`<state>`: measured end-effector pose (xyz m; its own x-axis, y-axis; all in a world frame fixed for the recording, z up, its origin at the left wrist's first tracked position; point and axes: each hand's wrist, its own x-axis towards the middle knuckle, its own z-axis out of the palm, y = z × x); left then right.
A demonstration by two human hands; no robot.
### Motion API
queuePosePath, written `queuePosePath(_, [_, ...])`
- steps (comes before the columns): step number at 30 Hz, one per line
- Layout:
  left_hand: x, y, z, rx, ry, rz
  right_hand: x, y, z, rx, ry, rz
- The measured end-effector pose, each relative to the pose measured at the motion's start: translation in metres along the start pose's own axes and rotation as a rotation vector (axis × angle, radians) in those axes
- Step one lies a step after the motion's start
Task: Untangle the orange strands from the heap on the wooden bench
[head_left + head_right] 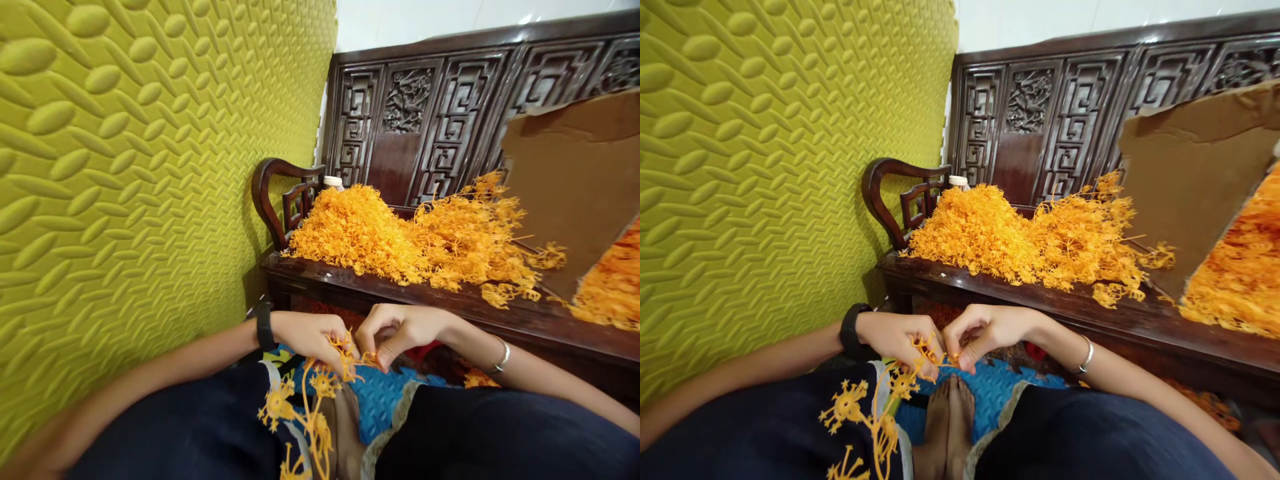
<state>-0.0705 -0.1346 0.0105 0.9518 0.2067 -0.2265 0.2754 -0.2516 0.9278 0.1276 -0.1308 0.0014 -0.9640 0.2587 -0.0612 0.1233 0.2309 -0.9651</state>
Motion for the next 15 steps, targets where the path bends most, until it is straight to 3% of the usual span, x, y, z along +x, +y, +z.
queuePosePath(7, [0.009, -0.001, 0.007, -0.026, -0.019, -0.053, -0.008, 0.000, -0.004, -0.116, -0.102, -0.019])
queuePosePath(12, [0.018, 0.003, 0.014, -0.011, -0.004, -0.091, -0.007, -0.008, -0.005, -0.188, -0.199, 0.046])
queuePosePath(15, [0.011, 0.005, 0.014, -0.035, -0.092, -0.090, -0.018, -0.016, -0.005, -0.176, -0.406, 0.140])
